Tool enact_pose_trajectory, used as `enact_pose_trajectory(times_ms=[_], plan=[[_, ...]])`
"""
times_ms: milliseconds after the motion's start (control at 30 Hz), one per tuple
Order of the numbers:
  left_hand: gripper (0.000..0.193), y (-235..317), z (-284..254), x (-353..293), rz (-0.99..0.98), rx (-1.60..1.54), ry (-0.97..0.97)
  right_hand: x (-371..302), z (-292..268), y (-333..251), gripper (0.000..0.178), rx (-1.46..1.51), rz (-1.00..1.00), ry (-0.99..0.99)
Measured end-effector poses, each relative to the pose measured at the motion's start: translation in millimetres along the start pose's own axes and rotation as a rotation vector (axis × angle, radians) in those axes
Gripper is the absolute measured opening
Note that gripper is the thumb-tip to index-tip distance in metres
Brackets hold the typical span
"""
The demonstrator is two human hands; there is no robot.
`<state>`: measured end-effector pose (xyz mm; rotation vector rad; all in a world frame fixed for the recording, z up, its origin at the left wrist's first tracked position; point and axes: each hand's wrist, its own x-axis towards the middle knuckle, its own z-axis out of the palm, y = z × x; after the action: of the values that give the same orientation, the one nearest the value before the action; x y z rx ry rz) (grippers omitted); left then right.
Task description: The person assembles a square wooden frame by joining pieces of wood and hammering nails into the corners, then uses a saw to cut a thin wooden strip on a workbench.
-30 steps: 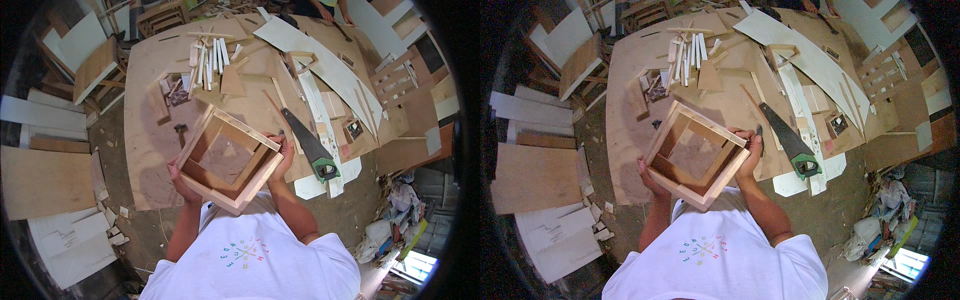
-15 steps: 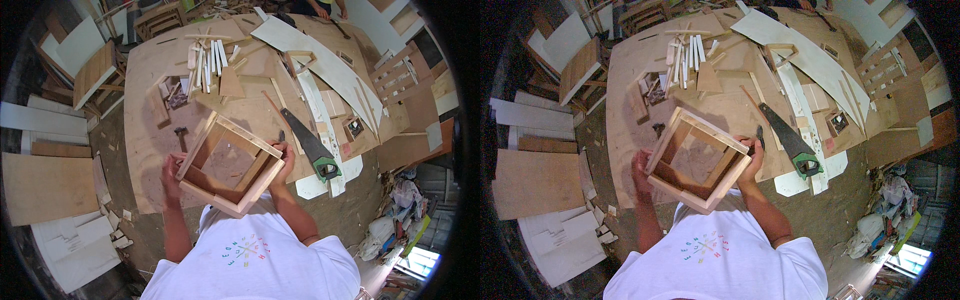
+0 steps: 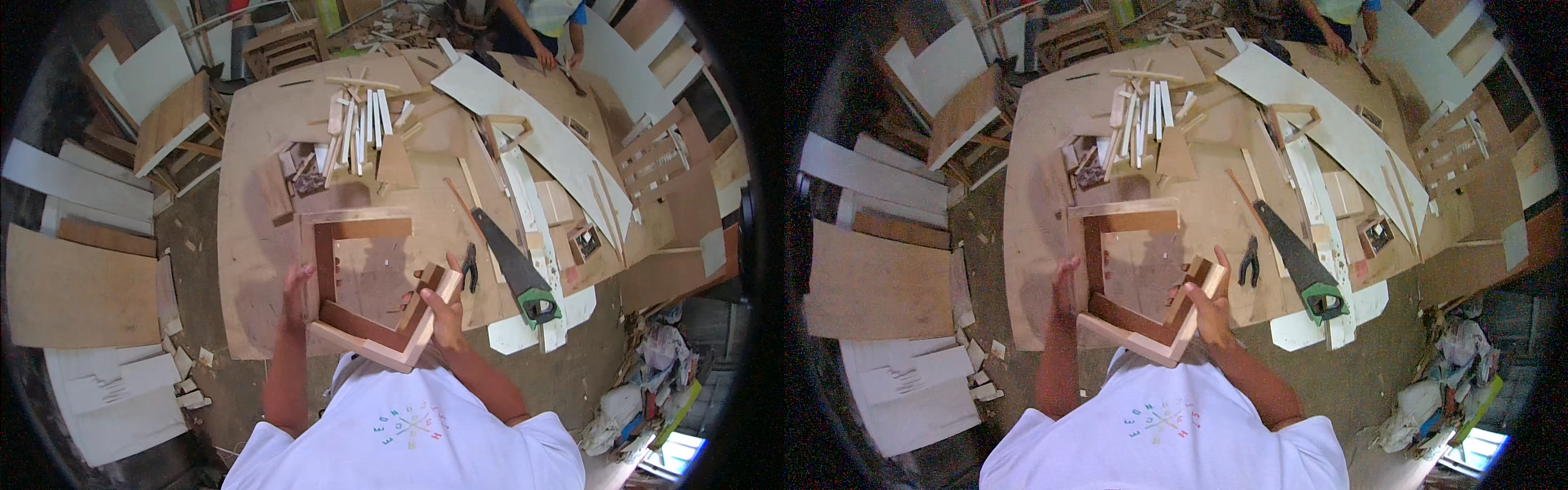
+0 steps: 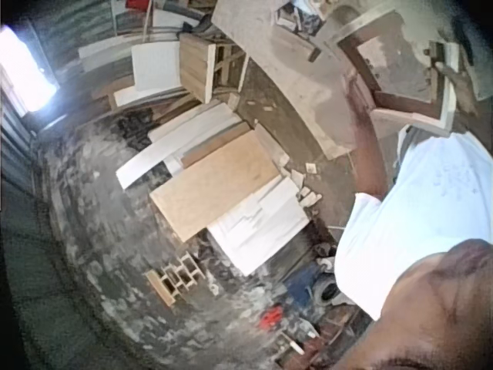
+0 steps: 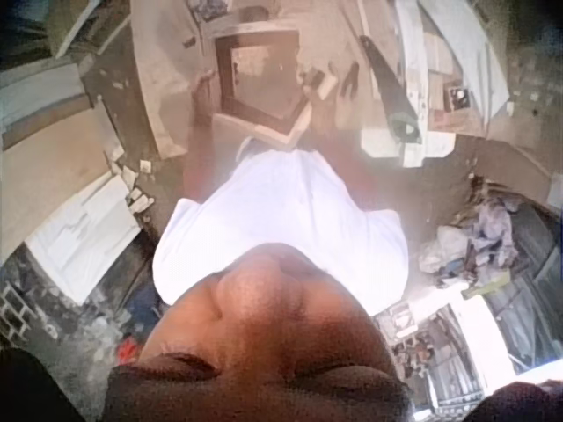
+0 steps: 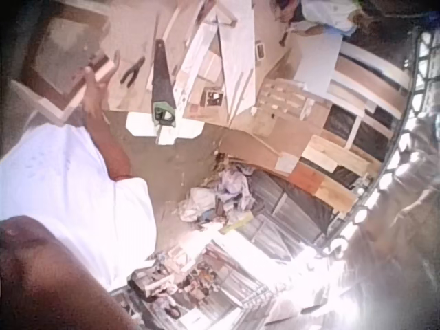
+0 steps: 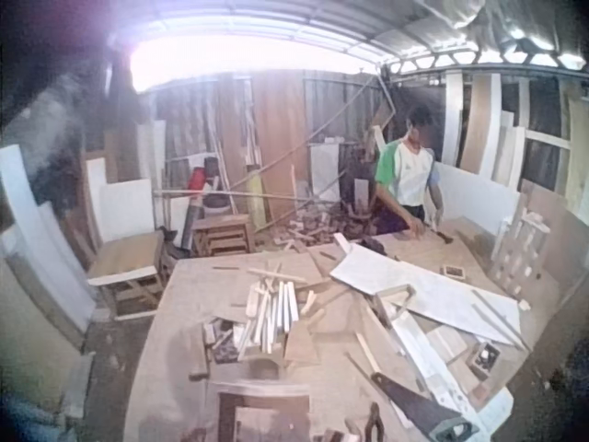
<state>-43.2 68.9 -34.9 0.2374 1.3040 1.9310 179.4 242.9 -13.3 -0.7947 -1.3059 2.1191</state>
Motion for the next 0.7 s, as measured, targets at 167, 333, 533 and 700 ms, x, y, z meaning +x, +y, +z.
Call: enact_pose_trajectory(times_ms=[167, 333, 533, 700], plan=[[0.055, 8, -4, 5, 0.109, -0.154, 0.202, 51, -42, 16, 0.088, 0.200, 0.053, 0.019], [0.055, 21, -6, -16, 0.270, -0.032, 0.216, 99, -81, 72, 0.091, -0.004, 0.166, 0.113], [0.055, -8, 28, -13, 0.069, -0.101, 0.089, 152, -155, 180, 0.076, -0.524, -0.121, 0.236], [0.058, -37, 26, -17, 0.008, -0.116, 0.042, 158, -136, 154, 0.061, -0.940, -0.034, 0.290]])
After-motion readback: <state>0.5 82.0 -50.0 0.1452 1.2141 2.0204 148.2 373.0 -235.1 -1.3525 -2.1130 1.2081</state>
